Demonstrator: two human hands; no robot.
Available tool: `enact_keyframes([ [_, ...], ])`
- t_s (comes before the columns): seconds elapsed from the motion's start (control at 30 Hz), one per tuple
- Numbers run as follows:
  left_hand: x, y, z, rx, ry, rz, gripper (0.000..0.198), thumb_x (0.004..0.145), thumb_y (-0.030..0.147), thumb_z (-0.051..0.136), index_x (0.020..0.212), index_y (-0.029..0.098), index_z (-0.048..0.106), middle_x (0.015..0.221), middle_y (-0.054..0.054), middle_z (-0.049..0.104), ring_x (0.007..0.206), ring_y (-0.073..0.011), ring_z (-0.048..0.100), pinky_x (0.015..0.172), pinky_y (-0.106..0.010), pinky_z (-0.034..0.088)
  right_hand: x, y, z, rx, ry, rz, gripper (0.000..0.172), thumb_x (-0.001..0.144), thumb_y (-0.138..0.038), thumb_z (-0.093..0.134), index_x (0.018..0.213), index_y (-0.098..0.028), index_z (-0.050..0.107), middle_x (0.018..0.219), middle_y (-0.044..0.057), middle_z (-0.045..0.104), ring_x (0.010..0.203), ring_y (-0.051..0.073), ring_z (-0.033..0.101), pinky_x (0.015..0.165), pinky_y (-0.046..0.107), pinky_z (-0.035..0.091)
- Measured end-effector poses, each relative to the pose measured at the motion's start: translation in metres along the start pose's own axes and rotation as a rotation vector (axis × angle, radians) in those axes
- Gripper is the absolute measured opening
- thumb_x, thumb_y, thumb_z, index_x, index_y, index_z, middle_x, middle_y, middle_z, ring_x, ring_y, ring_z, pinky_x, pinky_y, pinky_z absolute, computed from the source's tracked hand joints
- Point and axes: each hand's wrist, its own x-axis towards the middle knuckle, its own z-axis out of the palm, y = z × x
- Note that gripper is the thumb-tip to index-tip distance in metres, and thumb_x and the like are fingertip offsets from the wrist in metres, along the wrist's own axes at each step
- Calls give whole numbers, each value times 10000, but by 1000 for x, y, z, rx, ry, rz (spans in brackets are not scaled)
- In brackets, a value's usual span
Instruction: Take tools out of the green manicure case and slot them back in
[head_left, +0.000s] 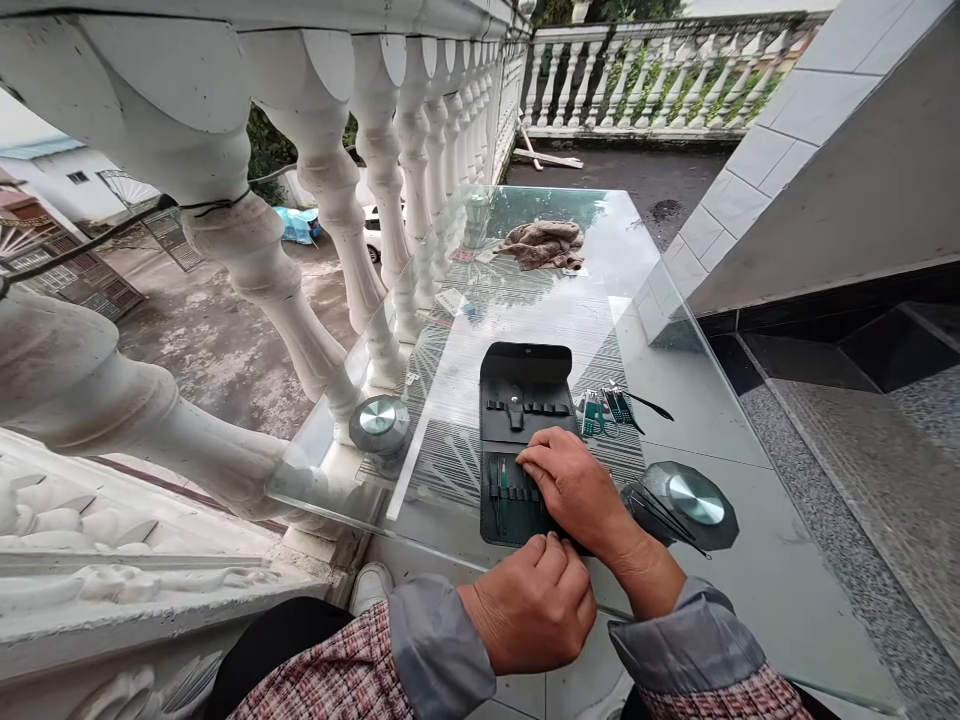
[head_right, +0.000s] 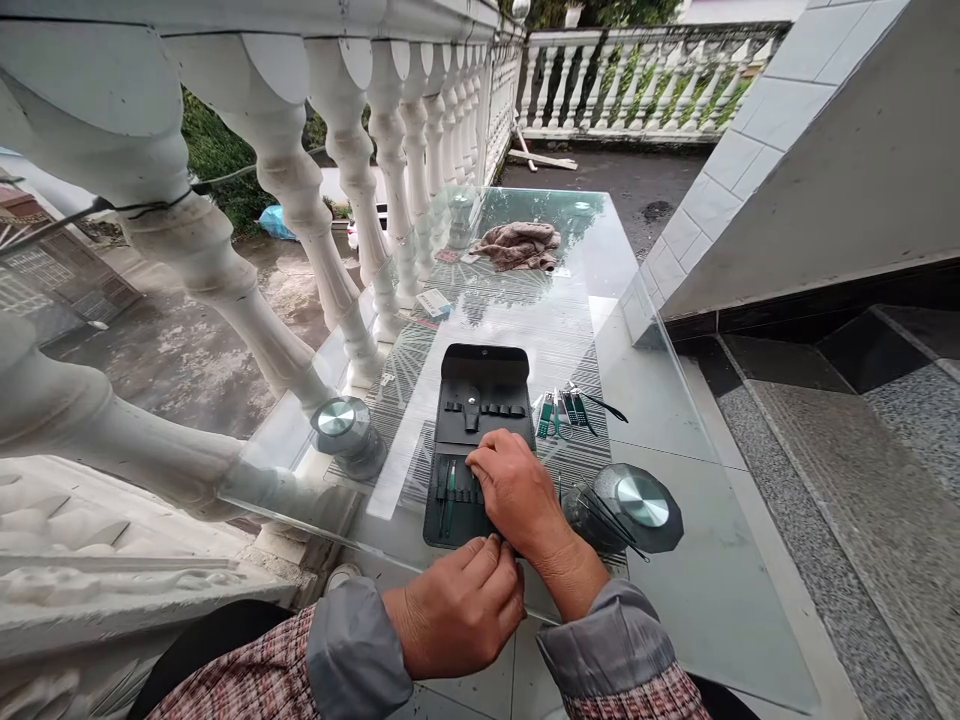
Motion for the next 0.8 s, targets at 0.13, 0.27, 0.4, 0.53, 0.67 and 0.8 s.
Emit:
enact_keyframes([
  [0.13,0,1,1,0,21,-7,223,862,160,421,890,59,617,950,-180,636,822,-253,629,721,-373,470,-1,0,1,19,-14,-14,207,856,-162,445,791,-201,637,889,65,568,847,183,504,743,328,442],
  [0.27,0,0,0,-3,9,-1,234,865,159,411,894,61,622,965,-179,636,852,-261,628,732,-375,475,0,-1,-1,88,22,-18,208,860,-174,438,852,-201,644,902,70,576,872,188,519,775,342,447],
  [0.4,-1,-1,-3,25,8,12,257,869,148,396,932,45,623,976,-184,635,869,-258,631,757,-376,478,-3,11,-22,163,211,68,212,853,-229,452,963,-211,632,951,66,603,924,189,547,846,356,433],
  [0.53,-2,-2,-3,52,13,20,273,866,147,404,995,30,614,999,-185,633,893,-257,627,772,-370,482,-21,41,-56,144,393,430,234,790,-354,505,910,-211,645,920,55,634,826,191,576,767,342,447],
  [0.67,-3,-1,0,53,0,36,273,859,170,433,1007,26,611,1011,-185,628,900,-268,623,760,-377,488,-46,65,-75,94,366,672,290,719,-418,525,883,-207,639,809,41,653,711,185,582,698,323,442],
  [0.8,-2,-1,2,44,4,30,272,854,217,479,994,28,615,997,-176,633,890,-269,622,740,-364,497,-65,71,-76,13,199,607,221,716,-402,503,749,-218,620,747,24,645,693,181,578,661,298,426],
])
